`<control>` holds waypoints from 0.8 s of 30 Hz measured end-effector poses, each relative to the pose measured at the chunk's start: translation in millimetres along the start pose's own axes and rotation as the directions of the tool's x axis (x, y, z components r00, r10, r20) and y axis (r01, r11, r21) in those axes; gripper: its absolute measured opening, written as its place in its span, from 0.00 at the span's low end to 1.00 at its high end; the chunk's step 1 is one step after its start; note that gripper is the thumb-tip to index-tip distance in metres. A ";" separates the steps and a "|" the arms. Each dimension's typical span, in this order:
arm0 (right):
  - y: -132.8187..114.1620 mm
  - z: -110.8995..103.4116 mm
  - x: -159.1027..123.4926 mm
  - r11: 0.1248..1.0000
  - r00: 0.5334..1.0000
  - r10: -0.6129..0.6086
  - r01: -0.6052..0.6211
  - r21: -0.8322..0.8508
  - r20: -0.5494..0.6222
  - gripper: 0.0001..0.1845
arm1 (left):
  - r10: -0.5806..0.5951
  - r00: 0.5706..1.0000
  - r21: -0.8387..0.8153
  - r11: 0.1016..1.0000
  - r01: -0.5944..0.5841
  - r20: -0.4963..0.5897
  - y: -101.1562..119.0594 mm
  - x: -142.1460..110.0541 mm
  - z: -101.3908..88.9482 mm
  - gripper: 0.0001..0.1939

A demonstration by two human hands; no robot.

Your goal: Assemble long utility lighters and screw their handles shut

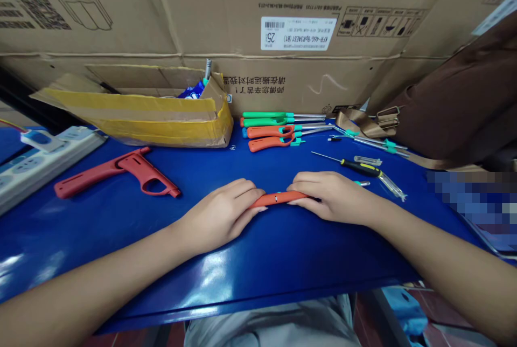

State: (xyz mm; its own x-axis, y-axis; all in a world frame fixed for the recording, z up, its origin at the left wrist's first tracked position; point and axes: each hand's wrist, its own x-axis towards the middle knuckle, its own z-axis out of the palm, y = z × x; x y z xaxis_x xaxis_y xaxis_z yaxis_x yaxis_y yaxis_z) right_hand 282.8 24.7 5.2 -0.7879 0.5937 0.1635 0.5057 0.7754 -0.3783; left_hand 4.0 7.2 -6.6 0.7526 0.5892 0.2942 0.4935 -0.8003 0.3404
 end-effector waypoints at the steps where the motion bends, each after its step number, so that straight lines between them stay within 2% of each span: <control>1: -1.1 -0.4 0.2 1.000 1.000 0.005 -0.005 0.001 0.002 0.15 | -0.001 1.000 -0.006 1.000 0.001 -0.009 0.3 -0.1 -0.2 0.14; 7: 0.8 -8.6 -2.7 0.995 0.997 0.071 -0.072 -0.067 -0.018 0.15 | -0.027 0.999 -0.028 0.999 0.027 -0.020 -5.5 0.6 -0.3 0.13; 13: 2.6 -14.3 -5.9 0.990 0.999 0.050 -0.051 -0.132 -0.012 0.16 | -0.071 0.997 -0.140 0.988 0.069 -0.007 -5.7 0.6 -6.5 0.11; 16: 2.4 -14.8 -4.9 0.989 0.997 0.068 -0.072 -0.131 -0.032 0.16 | -0.178 0.984 -0.290 0.942 0.170 -0.004 0.0 3.4 -9.0 0.12; 17: 2.0 -14.7 -4.3 0.989 0.996 0.078 -0.084 -0.122 -0.047 0.16 | -0.252 0.967 -0.394 0.887 0.242 0.028 2.3 5.0 -9.1 0.13; 18: 1.2 -14.3 -3.7 0.990 0.995 0.081 -0.087 -0.112 -0.060 0.16 | -0.331 0.939 -0.517 0.790 0.328 0.089 4.7 6.8 -8.7 0.15; 20: -1.8 -12.4 -2.6 0.993 0.996 0.059 -0.065 -0.098 -0.063 0.20 | -0.445 0.853 -0.733 0.478 0.483 0.272 9.4 10.7 -7.0 0.20; 21: -3.8 -10.8 -2.0 0.995 0.998 0.034 -0.038 -0.096 -0.046 0.24 | -0.463 0.809 -0.788 0.311 0.531 0.362 11.6 12.4 -6.1 0.21; 22: -5.9 -9.0 -1.5 0.995 1.000 0.007 -0.009 -0.098 -0.019 0.27 | -0.465 0.776 -0.812 0.182 0.554 0.425 13.6 13.6 -5.5 0.21; 23: -7.9 -7.1 -0.9 0.994 1.000 -0.016 0.017 -0.104 0.014 0.29 | -0.462 0.760 -0.816 0.122 0.565 0.457 15.3 14.4 -5.2 0.22; 24: -9.5 -5.3 -0.4 0.993 0.999 -0.032 0.037 -0.116 0.043 0.29 | -0.460 0.759 -0.810 0.133 0.572 0.460 16.6 14.5 -5.4 0.22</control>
State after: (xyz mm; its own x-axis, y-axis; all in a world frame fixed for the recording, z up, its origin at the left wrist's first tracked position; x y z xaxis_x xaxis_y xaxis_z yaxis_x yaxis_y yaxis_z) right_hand 280.2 18.2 13.5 -0.8182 0.5585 0.1367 0.5132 0.8166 -0.2641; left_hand 20.7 3.1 8.1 0.5449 0.7644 -0.3445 0.1425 0.3204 0.9365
